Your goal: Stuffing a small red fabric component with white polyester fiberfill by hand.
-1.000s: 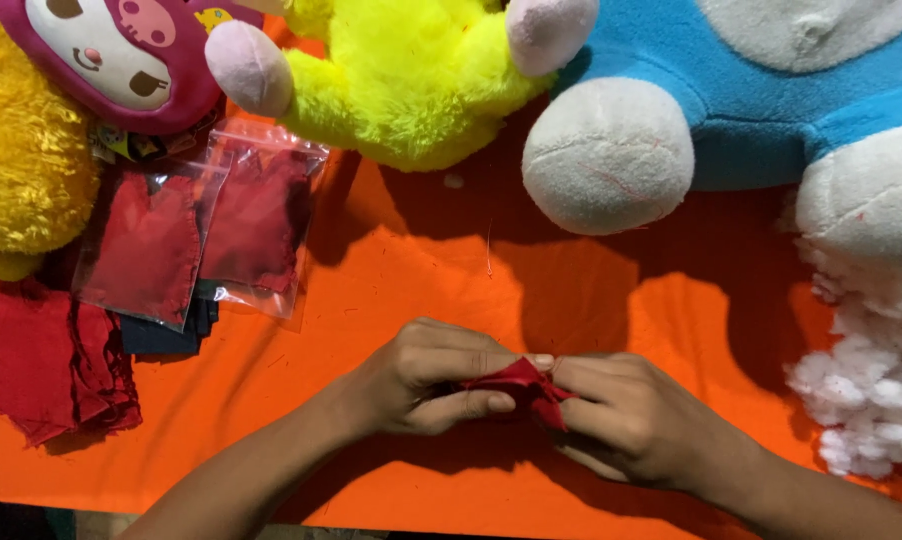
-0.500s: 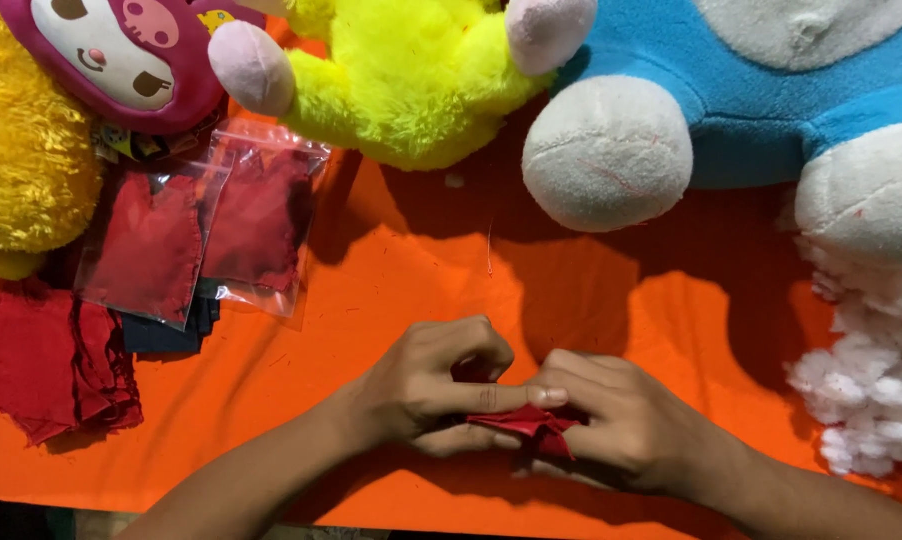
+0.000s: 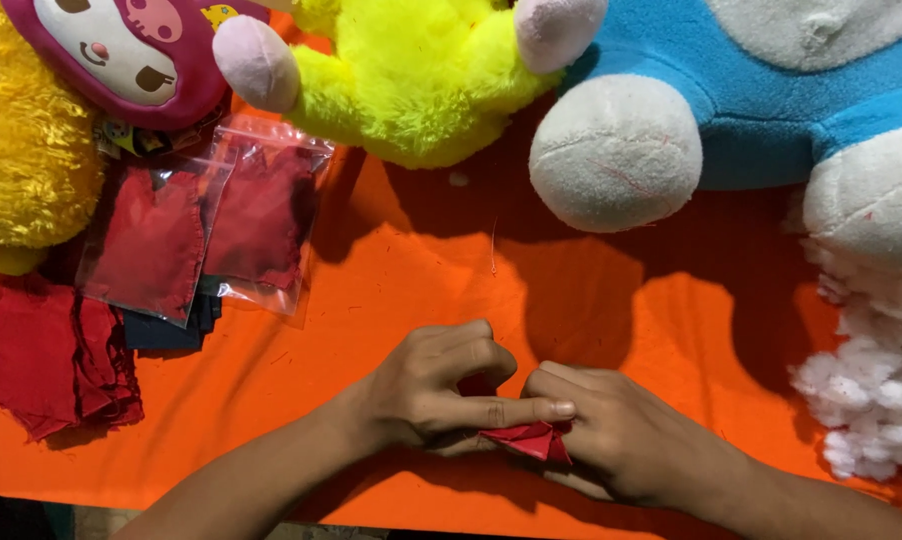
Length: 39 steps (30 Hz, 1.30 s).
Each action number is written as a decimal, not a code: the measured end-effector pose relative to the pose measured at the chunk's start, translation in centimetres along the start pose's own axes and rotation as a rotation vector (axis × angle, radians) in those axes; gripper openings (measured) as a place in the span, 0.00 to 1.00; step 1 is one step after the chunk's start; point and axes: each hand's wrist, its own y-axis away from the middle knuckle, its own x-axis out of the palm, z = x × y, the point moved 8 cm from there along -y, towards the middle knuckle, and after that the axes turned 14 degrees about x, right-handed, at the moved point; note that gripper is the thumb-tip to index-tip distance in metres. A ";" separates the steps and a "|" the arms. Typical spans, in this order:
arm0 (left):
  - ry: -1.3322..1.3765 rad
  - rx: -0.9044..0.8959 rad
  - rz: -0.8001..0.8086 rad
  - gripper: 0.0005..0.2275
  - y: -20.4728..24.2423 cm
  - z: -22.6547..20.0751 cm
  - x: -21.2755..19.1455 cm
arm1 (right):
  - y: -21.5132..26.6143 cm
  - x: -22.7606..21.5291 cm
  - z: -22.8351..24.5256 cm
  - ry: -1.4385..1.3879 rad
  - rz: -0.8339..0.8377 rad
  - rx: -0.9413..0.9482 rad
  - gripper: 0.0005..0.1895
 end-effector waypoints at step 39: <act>0.524 -0.358 -0.294 0.07 -0.3 1.0 -2.5 | 9.7 -13.4 2.2 0.653 -0.384 0.676 0.15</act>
